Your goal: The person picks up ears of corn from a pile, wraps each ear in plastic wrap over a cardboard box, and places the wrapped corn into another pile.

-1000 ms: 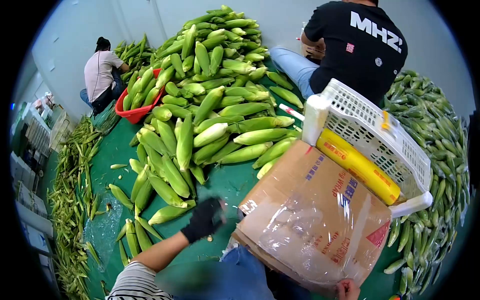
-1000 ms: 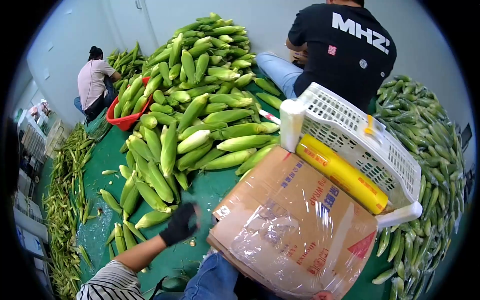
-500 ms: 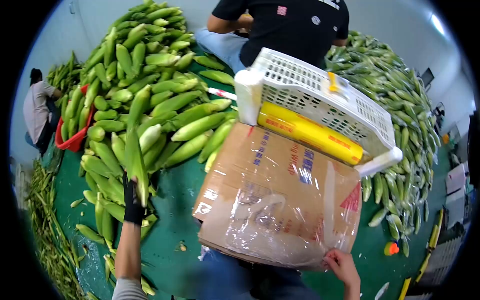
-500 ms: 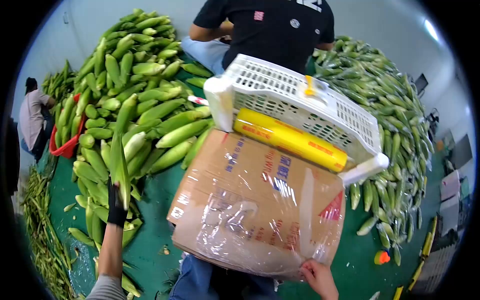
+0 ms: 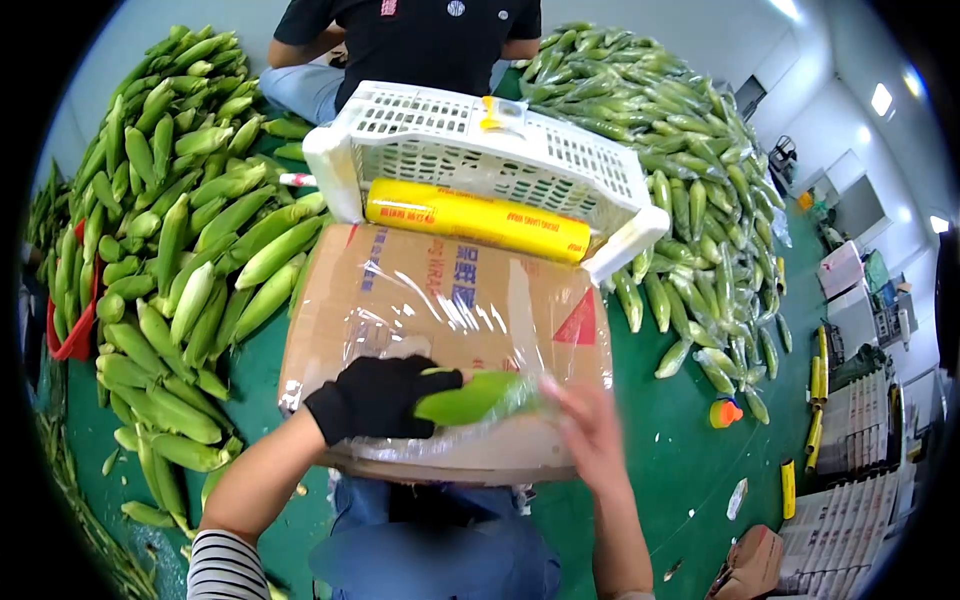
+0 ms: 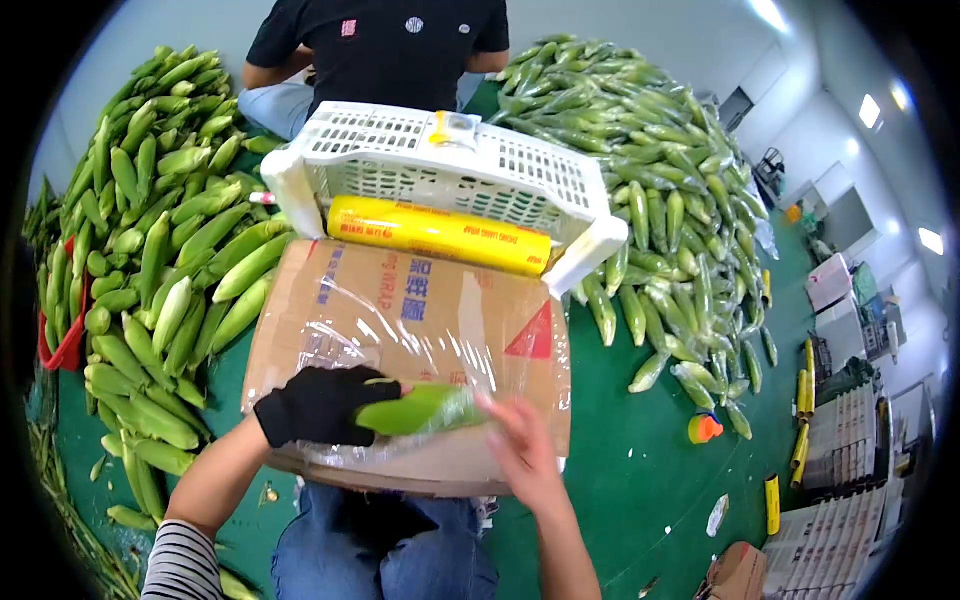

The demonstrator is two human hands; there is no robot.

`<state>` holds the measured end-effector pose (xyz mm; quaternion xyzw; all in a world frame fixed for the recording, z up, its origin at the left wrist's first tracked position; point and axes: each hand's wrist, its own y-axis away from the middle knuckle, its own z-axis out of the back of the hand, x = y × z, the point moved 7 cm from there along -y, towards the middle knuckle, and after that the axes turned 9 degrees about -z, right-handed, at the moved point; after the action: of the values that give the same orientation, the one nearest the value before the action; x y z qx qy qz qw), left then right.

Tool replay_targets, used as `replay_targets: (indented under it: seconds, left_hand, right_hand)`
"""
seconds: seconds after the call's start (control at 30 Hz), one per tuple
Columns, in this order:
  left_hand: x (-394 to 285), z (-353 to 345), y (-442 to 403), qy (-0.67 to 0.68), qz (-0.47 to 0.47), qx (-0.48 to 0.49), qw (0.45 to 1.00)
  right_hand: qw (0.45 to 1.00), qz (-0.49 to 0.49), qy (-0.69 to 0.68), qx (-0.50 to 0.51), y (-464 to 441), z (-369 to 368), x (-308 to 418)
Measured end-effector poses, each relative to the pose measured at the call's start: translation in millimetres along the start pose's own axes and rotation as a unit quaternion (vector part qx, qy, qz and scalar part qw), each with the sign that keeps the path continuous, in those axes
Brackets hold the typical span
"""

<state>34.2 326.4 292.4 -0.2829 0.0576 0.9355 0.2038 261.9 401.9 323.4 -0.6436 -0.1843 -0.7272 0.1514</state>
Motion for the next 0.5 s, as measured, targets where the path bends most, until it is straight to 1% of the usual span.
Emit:
replay_targets:
  seconds: [0.03, 0.07, 0.1, 0.13, 0.17, 0.2, 0.27, 0.3, 0.33, 0.37, 0.4, 0.43, 0.47, 0.5]
  left_hand:
    - [-1.1, 5.3, 1.0, 0.022, -0.014, 0.007, 1.0]
    - [9.5, 12.2, 12.4, 0.077, 0.036, -0.092, 0.992]
    - [20.9, 4.4, 33.0, 0.132, 0.085, -0.192, 0.969]
    - [29.4, -4.5, 57.1, 0.185, 0.131, -0.291, 0.93]
    - [13.4, -1.1, 80.3, 0.094, 0.159, -0.287, 0.94]
    - [3.4, -13.6, 97.6, -0.026, 0.162, -0.328, 0.93]
    - [-5.0, -26.0, 116.7, -0.178, 0.141, -0.26, 0.939]
    - [17.0, -27.6, 142.6, 0.001, 0.197, -0.337, 0.921]
    - [30.4, -13.3, 150.8, 0.174, 0.238, -0.406, 0.865]
    - [42.6, 3.7, 160.1, 0.261, 0.34, -0.421, 0.799]
    - [45.1, 38.7, 143.3, 0.172, 0.232, -0.466, 0.836]
    - [48.8, 64.4, 118.2, 0.179, 0.173, -0.475, 0.844]
    - [59.6, 84.2, 91.5, 0.068, 0.106, -0.466, 0.875]
    - [76.9, 89.2, 53.2, 0.019, 0.046, -0.333, 0.942]
  right_hand:
    - [0.98, 0.084, 0.176, 0.033, -23.5, -24.6, 3.2]
    - [0.921, 0.174, 0.343, 0.065, -44.4, -49.0, -4.9]
    - [0.904, 0.203, 0.373, 0.058, -55.7, -55.9, -11.7]
    - [0.885, 0.23, 0.402, 0.052, -66.4, -61.2, -18.3]
    - [0.865, 0.256, 0.429, 0.042, -75.5, -67.2, -22.2]
    - [0.865, 0.245, 0.436, 0.038, -81.7, -69.1, -24.8]
    - [0.863, 0.22, 0.453, 0.035, -85.7, -70.8, -25.9]
    - [0.866, 0.242, 0.437, 0.015, -85.1, -71.7, -21.9]
    - [0.866, 0.247, 0.434, 0.011, -87.7, -72.2, -19.6]
    - [0.867, 0.248, 0.432, 0.007, -86.9, -70.9, -19.1]
    - [0.868, 0.25, 0.429, 0.002, -86.6, -69.6, -20.1]
    - [0.866, 0.269, 0.422, -0.002, -86.9, -69.4, -21.0]
    - [0.862, 0.289, 0.417, -0.006, -87.2, -68.4, -21.6]
    - [0.856, 0.312, 0.411, -0.011, -88.7, -68.9, -19.8]
